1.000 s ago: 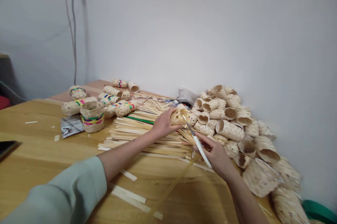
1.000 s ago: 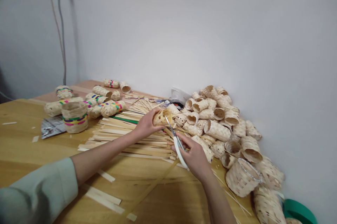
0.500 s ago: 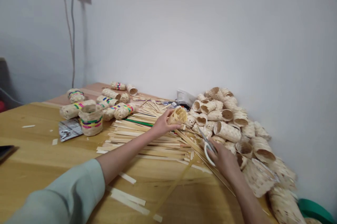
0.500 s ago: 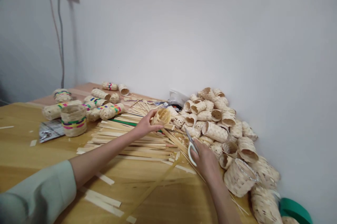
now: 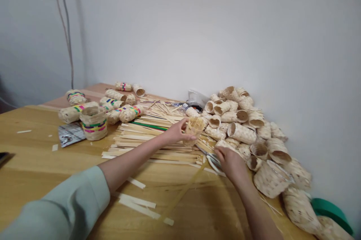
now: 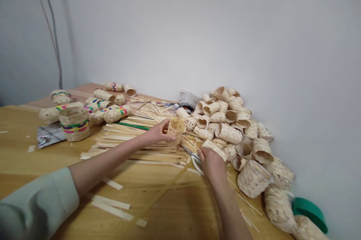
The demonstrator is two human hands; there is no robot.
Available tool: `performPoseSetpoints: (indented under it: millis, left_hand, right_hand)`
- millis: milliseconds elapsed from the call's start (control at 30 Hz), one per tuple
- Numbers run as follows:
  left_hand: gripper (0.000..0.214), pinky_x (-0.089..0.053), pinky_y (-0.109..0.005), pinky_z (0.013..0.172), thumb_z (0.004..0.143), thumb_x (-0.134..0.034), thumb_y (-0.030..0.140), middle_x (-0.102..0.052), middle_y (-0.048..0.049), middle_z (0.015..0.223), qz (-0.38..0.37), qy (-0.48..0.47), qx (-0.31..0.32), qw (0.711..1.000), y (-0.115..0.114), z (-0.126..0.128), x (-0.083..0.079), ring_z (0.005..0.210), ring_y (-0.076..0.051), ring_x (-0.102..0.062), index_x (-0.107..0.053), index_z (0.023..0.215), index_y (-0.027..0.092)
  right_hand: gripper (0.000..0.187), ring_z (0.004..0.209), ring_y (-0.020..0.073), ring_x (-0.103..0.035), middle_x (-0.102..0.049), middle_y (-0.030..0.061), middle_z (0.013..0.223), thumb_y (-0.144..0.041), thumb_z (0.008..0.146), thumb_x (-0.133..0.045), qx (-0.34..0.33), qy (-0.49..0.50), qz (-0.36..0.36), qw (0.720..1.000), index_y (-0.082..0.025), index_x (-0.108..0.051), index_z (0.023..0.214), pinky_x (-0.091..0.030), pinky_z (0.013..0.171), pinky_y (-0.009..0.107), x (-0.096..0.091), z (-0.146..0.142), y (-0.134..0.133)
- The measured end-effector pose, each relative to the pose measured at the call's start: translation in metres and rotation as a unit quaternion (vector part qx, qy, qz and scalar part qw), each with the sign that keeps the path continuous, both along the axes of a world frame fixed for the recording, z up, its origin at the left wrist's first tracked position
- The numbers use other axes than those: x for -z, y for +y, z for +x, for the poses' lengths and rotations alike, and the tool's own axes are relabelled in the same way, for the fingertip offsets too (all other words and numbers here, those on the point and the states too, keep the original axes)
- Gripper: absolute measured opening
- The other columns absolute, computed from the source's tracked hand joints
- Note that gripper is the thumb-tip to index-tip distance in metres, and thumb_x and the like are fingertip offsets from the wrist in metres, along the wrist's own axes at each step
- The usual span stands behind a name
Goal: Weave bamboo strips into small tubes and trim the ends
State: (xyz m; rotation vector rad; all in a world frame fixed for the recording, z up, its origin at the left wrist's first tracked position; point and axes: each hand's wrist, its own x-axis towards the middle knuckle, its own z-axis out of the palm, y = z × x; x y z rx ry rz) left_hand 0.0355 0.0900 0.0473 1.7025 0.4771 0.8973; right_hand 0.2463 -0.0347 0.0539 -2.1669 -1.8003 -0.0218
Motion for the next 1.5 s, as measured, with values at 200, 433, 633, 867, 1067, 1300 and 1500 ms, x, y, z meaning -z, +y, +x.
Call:
performPoseSetpoints:
  millis: [200,433,633,867,1067,1300,1500]
  left_hand:
    - [0.069,-0.049,-0.032,0.080,0.060,-0.078,0.040,-0.064,-0.0073,0.113,0.106,0.110,-0.024,0.988,-0.025,-0.020,0.002,0.099,-0.023,-0.061,-0.051,0.120,0.019]
    - [0.082,-0.048,-0.036,0.083,0.060,-0.077,0.047,-0.064,-0.0099,0.117,0.050,0.138,-0.022,0.989,-0.054,-0.044,0.025,0.103,-0.027,-0.060,-0.047,0.131,0.020]
    - [0.063,-0.046,-0.032,0.089,0.081,-0.041,0.069,-0.059,-0.0074,0.128,-0.169,0.052,0.107,0.978,-0.044,-0.058,0.014,0.115,-0.023,-0.056,-0.054,0.125,0.024]
    - [0.030,-0.046,-0.031,0.081,0.073,-0.066,0.045,-0.067,-0.0014,0.097,-0.216,0.022,0.017,0.976,-0.051,-0.046,0.008,0.098,-0.020,-0.061,-0.059,0.089,0.021]
    - [0.030,-0.047,-0.034,0.083,0.071,-0.069,0.039,-0.067,-0.0034,0.096,-0.276,-0.003,0.038,0.960,-0.051,-0.047,0.005,0.093,-0.020,-0.062,-0.057,0.090,0.019]
    - [0.032,-0.045,-0.027,0.072,0.071,-0.068,0.041,-0.062,0.0000,0.086,-0.211,0.031,0.009,0.977,-0.055,-0.043,0.003,0.082,-0.016,-0.059,-0.052,0.088,0.019]
    - [0.056,-0.044,-0.035,0.084,0.075,-0.053,0.066,-0.064,-0.0073,0.108,-0.220,0.040,0.048,0.973,-0.048,-0.042,0.007,0.100,-0.023,-0.058,-0.060,0.104,0.017]
  right_hand:
    - [0.080,0.134,0.0241,-0.039,-0.034,0.0085,0.150,-0.062,0.082,-0.053,-0.250,0.456,0.035,0.854,-0.027,-0.023,0.147,-0.044,0.100,0.040,-0.006,-0.036,0.002]
    - [0.080,0.132,0.0253,-0.041,-0.042,0.0089,0.146,-0.055,0.078,-0.062,-0.242,0.467,0.014,0.851,-0.024,-0.028,0.145,-0.038,0.106,0.041,0.011,-0.071,0.008]
    - [0.083,0.127,0.0262,-0.047,-0.049,0.0108,0.138,-0.051,0.074,-0.067,-0.248,0.492,0.040,0.834,-0.023,-0.028,0.143,-0.042,0.103,0.042,0.024,-0.072,0.010]
    - [0.075,0.126,0.0260,-0.048,-0.047,0.0105,0.140,-0.043,0.074,-0.071,-0.268,0.487,0.025,0.831,-0.024,-0.034,0.137,-0.042,0.103,0.042,0.025,-0.076,0.007]
    - [0.069,0.119,0.0250,-0.054,-0.054,0.0099,0.133,-0.042,0.072,-0.072,-0.267,0.503,0.025,0.822,-0.024,-0.039,0.130,-0.044,0.100,0.040,0.028,-0.077,0.009]
    - [0.055,0.110,0.0233,-0.058,-0.061,0.0074,0.120,-0.037,0.074,-0.071,-0.273,0.506,0.014,0.818,-0.022,-0.046,0.121,-0.045,0.096,0.038,0.032,-0.077,0.010]
    - [0.056,0.111,0.0224,-0.057,-0.060,0.0062,0.122,-0.037,0.073,-0.073,-0.283,0.541,0.009,0.792,-0.024,-0.045,0.120,-0.044,0.096,0.037,0.034,-0.075,0.012]
